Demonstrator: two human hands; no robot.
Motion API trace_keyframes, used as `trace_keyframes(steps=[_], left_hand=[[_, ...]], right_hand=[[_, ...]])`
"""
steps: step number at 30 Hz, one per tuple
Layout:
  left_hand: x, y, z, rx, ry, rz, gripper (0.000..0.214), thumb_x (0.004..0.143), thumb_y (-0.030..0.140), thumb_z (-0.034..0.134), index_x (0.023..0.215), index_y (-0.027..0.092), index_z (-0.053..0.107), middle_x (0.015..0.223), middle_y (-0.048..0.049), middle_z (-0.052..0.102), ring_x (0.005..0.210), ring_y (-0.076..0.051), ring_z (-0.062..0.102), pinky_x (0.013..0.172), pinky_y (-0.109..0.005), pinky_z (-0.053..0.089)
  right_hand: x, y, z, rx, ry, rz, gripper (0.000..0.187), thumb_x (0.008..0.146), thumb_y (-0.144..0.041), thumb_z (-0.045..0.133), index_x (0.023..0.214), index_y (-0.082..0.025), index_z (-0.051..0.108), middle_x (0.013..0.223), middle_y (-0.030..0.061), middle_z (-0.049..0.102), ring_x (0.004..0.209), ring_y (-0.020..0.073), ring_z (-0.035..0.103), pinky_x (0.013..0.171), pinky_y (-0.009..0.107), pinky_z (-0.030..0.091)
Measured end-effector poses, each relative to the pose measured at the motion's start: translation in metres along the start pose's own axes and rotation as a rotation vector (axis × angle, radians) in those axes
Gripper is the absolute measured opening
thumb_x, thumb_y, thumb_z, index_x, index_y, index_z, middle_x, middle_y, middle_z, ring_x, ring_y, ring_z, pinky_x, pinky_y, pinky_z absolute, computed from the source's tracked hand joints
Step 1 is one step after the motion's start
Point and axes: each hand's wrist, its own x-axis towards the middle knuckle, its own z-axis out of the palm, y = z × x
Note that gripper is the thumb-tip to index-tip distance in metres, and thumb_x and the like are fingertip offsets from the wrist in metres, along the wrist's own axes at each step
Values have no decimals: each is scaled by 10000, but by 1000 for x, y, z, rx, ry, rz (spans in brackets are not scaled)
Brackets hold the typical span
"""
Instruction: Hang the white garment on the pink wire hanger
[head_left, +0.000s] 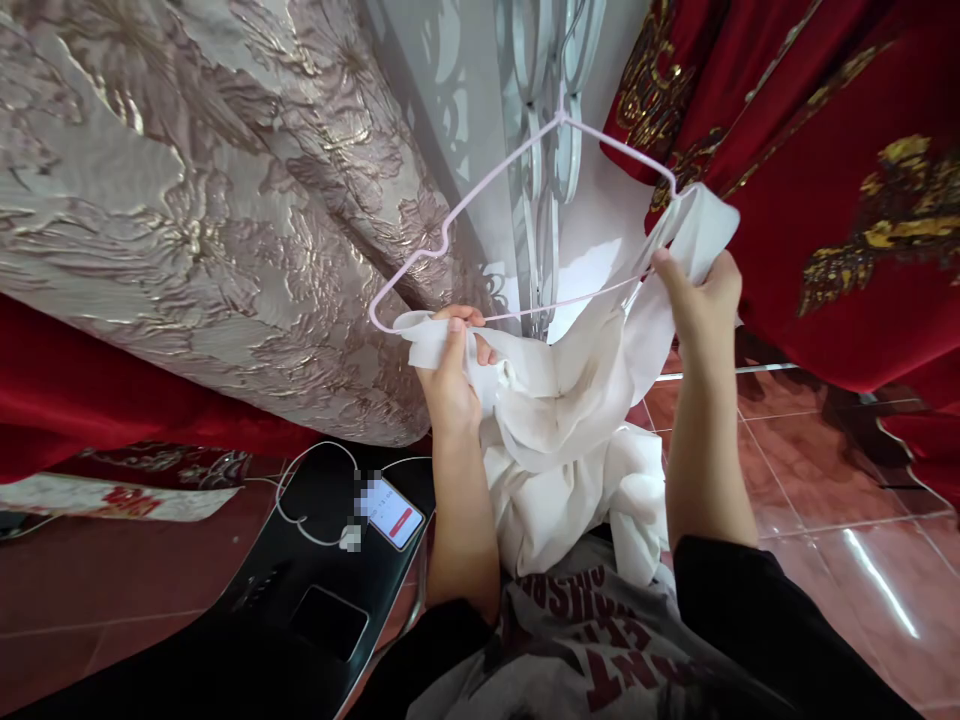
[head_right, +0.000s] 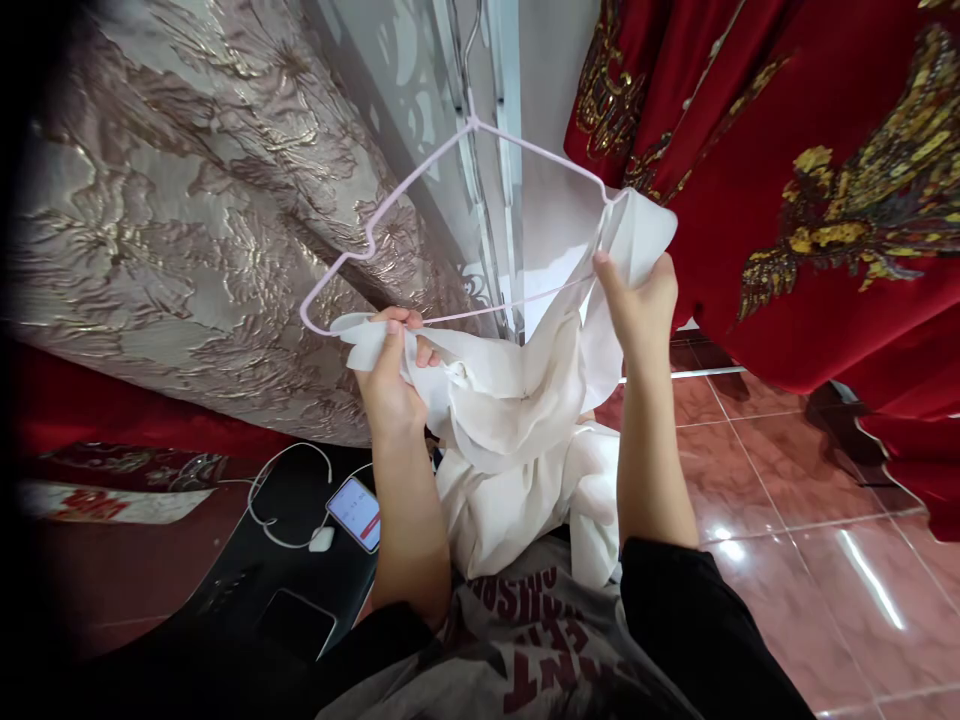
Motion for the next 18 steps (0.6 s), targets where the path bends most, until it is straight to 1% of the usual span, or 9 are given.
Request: trace_keyframes(steps=[2,3,4,6,9,12,15,17,18], left_hand=[[-1,0,0,-17,-11,4,255,848,382,805,910,177,668,849,-17,647,461,-41,485,460,-193,477],[-1,1,0,-28,-18,6,258,840,382,814,908,176,675,844,-16,647,460,-39,484,458,-189,476],[-1,1,0,-37,-25,6,261,833,381,821,905,174,681,843,-16,648,460,-38,483,458,-187,476],[-1,2,0,-46,-37,-1,262,824,381,831,897,173,688,846,-17,651,462,-34,482,460,-180,476],[-1,3,0,-50,-49,-9,261,820,381,836,894,175,692,850,-17,651,461,-29,475,457,-173,468],[-2,3,0,-44,-43,-12,248,828,375,828,894,178,694,856,-17,650,458,-28,463,454,-175,464],[-4,3,0,-41,-41,-17,235,838,366,817,897,177,691,855,-17,646,459,-28,453,453,-177,459],[-5,3,0,-41,-38,-17,231,837,359,816,900,176,689,856,-18,646,460,-29,452,453,-178,456],[-5,4,-1,-42,-35,-17,231,834,356,818,901,177,690,855,-17,646,459,-29,452,452,-179,454]], right_hand=[[-6,-9,4,-33,99,61,480,807,-601,736,980,-172,607,893,103,627,910,255,611,756,391,514],[-10,-15,4,-45,119,82,427,798,-561,754,900,-173,606,828,85,609,849,232,592,728,372,497],[-14,-23,3,-51,121,103,382,797,-521,760,816,-178,592,763,65,581,790,210,567,700,355,475],[-17,-36,-1,-51,108,122,350,803,-443,751,694,-191,534,667,24,506,693,164,498,652,320,423],[-13,-51,-5,-65,112,47,378,789,-336,753,634,-202,436,614,-28,403,611,97,361,597,275,314],[-5,-61,-5,-108,61,9,474,764,-253,768,574,-206,336,568,-58,302,584,57,259,564,264,205],[0,-70,-3,-116,38,8,547,740,-176,768,536,-209,262,532,-73,229,571,36,216,549,271,139],[0,-75,-1,-75,71,-25,556,721,-115,751,535,-209,237,532,-76,210,573,30,200,550,272,121],[0,-77,0,-31,90,-37,530,717,-86,733,532,-205,251,535,-76,221,572,29,204,550,268,127]])
